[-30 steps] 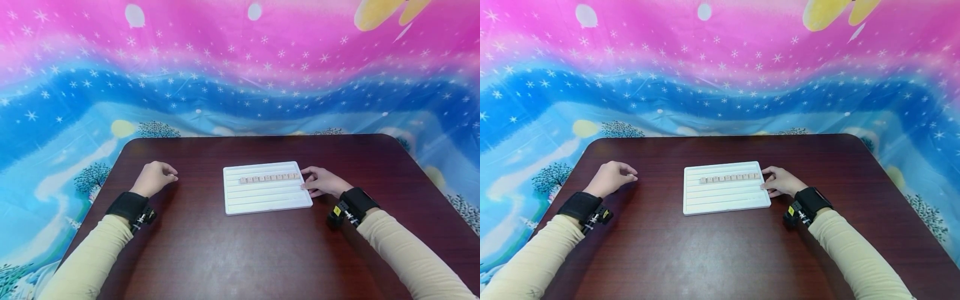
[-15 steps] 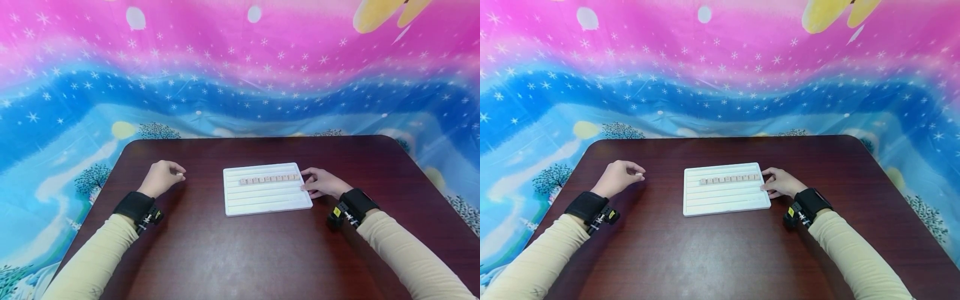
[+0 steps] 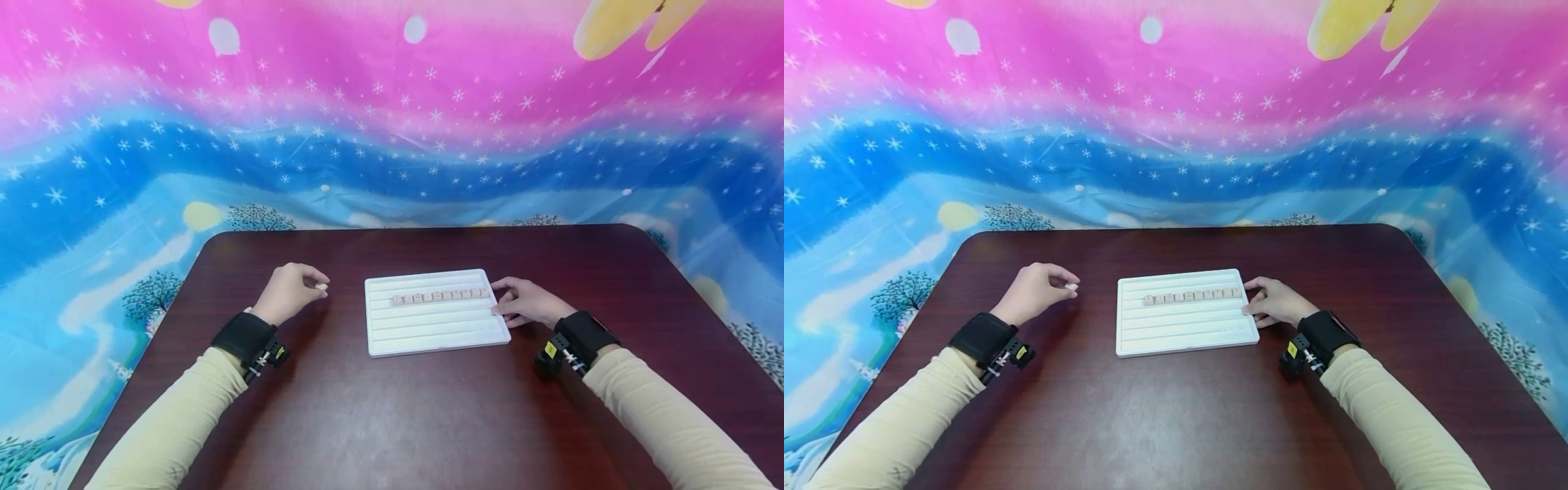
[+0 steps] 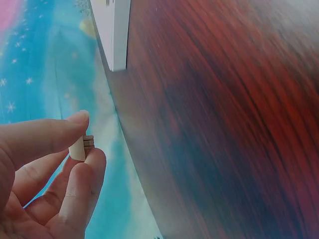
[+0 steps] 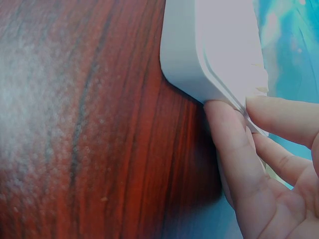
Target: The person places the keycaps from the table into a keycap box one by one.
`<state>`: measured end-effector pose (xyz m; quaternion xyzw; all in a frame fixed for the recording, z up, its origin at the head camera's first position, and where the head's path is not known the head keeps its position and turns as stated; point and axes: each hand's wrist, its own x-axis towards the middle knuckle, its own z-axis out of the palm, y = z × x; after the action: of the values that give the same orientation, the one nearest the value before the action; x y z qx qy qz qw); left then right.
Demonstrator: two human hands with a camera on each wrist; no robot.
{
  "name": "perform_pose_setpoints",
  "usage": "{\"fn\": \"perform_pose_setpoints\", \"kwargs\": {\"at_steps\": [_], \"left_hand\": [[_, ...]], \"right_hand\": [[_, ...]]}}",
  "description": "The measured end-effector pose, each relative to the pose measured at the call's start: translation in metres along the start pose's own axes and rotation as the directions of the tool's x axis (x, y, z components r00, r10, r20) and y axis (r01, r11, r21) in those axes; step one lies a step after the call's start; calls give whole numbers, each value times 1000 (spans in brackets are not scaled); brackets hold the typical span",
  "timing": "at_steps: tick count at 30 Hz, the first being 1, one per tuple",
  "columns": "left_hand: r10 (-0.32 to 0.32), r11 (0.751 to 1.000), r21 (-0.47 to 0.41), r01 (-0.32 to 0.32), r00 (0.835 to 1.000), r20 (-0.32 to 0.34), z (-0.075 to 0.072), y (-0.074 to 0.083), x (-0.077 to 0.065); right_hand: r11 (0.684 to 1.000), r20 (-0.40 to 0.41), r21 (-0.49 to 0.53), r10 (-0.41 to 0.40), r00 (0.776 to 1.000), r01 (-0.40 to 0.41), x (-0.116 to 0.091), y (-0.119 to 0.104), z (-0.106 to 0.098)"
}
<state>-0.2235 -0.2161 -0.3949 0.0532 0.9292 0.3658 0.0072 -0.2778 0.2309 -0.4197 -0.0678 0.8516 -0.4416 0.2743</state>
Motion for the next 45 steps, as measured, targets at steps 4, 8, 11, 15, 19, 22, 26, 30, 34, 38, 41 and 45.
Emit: {"fn": "perform_pose_setpoints", "kwargs": {"at_steps": [4, 8, 11, 15, 19, 22, 26, 30, 34, 38, 41, 45], "left_hand": [[-3, 1000, -8, 3, 1000, 4, 7, 6, 2], [2, 1000, -29, -2, 1000, 15, 13, 13, 4], [17, 999, -39, -16, 1000, 22, 17, 17, 7], [28, 998, -50, -26, 999, 30, 23, 23, 10], [37, 998, -58, -35, 999, 32, 30, 31, 13], [49, 997, -54, -47, 998, 36, 36, 36, 16], [69, 997, -42, -67, 997, 46, 43, 41, 20], [75, 997, -31, -74, 995, 58, 48, 48, 24], [67, 997, -32, -64, 995, 80, 55, 54, 27], [80, 997, -20, -78, 991, 105, 62, 57, 31], [93, 995, 13, -96, 988, 120, 68, 59, 33], [109, 992, 48, -117, 984, 141, 72, 60, 33]], "right_hand": [[1000, 0, 3, 5, 1000, -5, 1, 1, 1], [1000, 1, 5, 8, 1000, -8, 1, 1, 0], [1000, -2, 1, 7, 1000, -7, 1, 1, 0], [1000, -4, -4, 2, 1000, -2, 0, 1, -1], [1000, -3, 0, -2, 1000, 2, 0, 2, 0], [1000, 0, 2, -3, 1000, 3, 0, 2, 0], [1000, 1, 4, 1, 1000, -1, 0, 1, 0], [1000, -2, 3, 6, 1000, -6, 0, 1, 0], [1000, -2, 8, 5, 1000, -5, -1, 0, 0], [1000, -6, 3, 4, 1000, -4, -1, 0, 1], [1000, -5, 8, 6, 1000, -6, -1, -1, 1], [1000, -2, 14, 7, 1000, -7, -2, -2, 0]]}}
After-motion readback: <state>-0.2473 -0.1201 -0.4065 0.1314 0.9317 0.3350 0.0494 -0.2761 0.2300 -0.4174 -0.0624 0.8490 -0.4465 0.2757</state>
